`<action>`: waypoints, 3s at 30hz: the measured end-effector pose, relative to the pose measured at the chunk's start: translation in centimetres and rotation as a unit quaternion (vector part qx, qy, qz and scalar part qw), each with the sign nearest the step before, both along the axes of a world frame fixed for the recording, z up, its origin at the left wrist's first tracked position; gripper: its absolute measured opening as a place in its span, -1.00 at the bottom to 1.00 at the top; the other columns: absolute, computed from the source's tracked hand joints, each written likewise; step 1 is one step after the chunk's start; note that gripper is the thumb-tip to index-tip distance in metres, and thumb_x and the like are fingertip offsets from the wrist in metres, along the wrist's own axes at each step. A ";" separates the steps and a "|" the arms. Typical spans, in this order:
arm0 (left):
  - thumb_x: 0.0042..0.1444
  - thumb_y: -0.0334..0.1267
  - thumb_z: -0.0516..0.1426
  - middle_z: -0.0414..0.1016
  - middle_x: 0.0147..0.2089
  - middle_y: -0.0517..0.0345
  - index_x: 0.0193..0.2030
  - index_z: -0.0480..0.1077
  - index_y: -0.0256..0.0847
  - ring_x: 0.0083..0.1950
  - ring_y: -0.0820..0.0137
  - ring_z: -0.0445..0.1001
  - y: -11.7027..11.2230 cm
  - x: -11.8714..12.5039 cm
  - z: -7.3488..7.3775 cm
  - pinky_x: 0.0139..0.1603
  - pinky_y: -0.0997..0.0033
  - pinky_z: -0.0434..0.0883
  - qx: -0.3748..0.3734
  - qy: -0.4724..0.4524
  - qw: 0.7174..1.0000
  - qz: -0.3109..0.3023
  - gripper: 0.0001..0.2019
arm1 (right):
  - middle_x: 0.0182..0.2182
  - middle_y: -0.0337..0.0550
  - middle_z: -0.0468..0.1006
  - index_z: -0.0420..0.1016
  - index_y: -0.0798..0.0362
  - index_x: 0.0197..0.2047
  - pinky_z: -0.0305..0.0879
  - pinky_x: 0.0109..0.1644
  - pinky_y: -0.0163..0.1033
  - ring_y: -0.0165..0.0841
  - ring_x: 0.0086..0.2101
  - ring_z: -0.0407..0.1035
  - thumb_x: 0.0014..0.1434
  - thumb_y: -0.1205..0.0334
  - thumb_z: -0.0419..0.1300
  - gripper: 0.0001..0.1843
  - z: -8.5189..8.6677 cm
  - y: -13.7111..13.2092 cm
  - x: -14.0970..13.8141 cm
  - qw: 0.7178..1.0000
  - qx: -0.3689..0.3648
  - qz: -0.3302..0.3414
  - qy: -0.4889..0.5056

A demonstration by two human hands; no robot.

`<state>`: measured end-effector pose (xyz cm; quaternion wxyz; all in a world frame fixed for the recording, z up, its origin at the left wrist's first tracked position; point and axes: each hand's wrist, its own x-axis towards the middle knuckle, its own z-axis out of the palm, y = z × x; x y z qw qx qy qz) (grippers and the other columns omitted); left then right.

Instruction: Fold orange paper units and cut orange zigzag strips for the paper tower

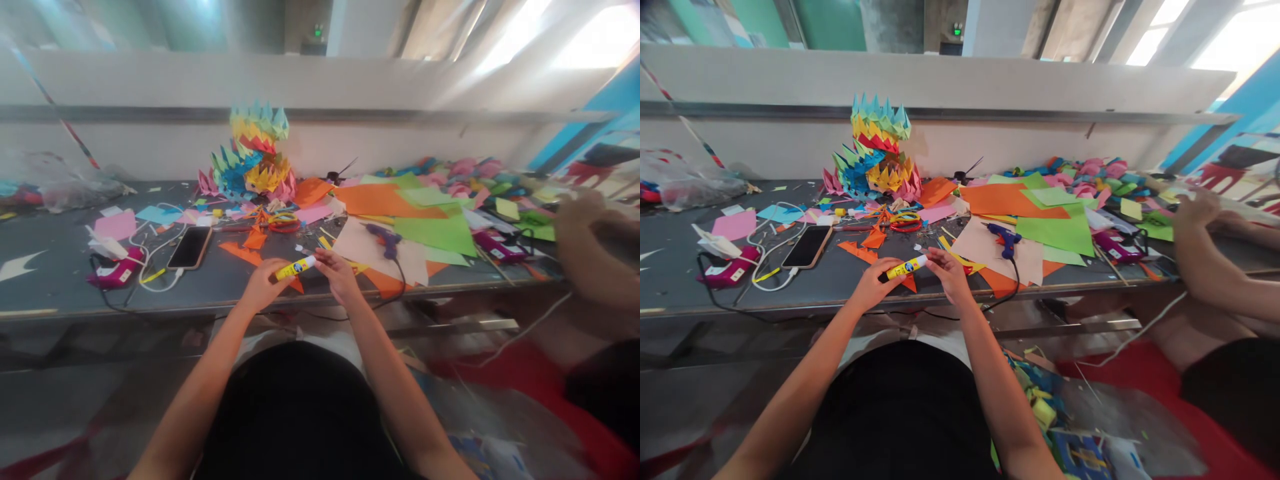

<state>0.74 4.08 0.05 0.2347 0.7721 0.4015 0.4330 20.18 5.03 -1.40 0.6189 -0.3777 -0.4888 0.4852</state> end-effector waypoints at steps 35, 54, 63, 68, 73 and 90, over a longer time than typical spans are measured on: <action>0.06 -0.15 0.12 0.47 -0.11 0.06 -0.07 0.32 -0.24 -0.13 0.36 0.43 1.0 -0.5 -1.4 -0.09 0.38 0.35 -0.103 -0.169 0.978 0.059 -0.68 | 0.19 -0.17 0.24 0.27 -0.14 0.14 0.23 0.09 -0.10 -0.27 0.09 0.23 0.08 0.07 0.15 -0.48 2.7 -2.2 -3.5 0.999 0.033 -0.022 0.036; -0.07 -0.16 0.22 0.52 -0.16 0.06 -0.12 0.37 -0.25 -0.17 0.33 0.47 0.1 -0.3 -0.2 -0.16 0.38 0.39 -0.157 -0.164 0.973 -0.029 -0.64 | -0.37 -0.18 0.53 0.47 0.05 -0.29 0.35 -0.33 -0.28 -0.35 -0.37 0.41 -0.06 0.01 0.26 -0.68 1.8 -0.9 -6.2 0.995 0.000 -0.003 -0.100; -0.14 -0.16 0.27 0.48 -0.34 0.19 -0.24 0.32 -0.24 -0.35 0.46 0.43 0.2 -0.5 -0.1 -0.34 0.51 0.33 -0.214 -0.197 0.953 -0.079 -0.65 | -0.28 -0.17 0.55 0.50 0.02 -0.22 0.38 -0.13 -0.19 -0.32 -0.26 0.43 -0.07 0.03 0.29 -0.65 1.7 -2.1 -5.2 0.999 -0.006 0.026 -0.018; 0.00 0.00 0.17 0.45 -0.54 0.22 -0.25 0.32 -0.27 -0.49 0.44 0.43 0.3 -1.1 0.0 -0.35 0.45 0.32 -0.253 -0.199 0.930 -0.176 -0.65 | -0.15 -0.14 0.53 0.47 -0.04 -0.12 0.36 -0.04 -0.08 -0.25 -0.16 0.42 -0.05 0.02 0.28 -0.60 1.6 -2.0 -5.2 0.996 0.001 0.089 -0.003; 0.11 0.10 0.01 0.45 -0.63 0.16 -0.40 0.41 -0.26 -0.49 0.37 0.44 0.2 -1.5 0.5 -0.30 0.37 0.35 -0.233 -0.145 0.941 -0.198 -0.58 | -0.17 -0.16 0.53 0.45 -0.05 -0.13 0.34 -0.02 -0.11 -0.28 -0.18 0.42 -0.02 -0.04 0.25 -0.60 1.0 -1.9 -5.4 0.997 0.005 0.080 0.004; -0.07 0.01 0.22 0.39 -0.42 0.24 -0.31 0.31 -0.23 -0.38 0.47 0.37 0.5 -1.2 -0.1 -0.27 0.48 0.31 -0.235 -0.225 0.935 -0.144 -0.65 | -0.39 -0.27 0.48 0.41 -0.03 -0.31 0.37 -0.31 -0.24 -0.41 -0.43 0.38 -0.11 0.12 0.33 -0.72 2.6 -2.4 -5.9 0.998 0.039 0.037 0.026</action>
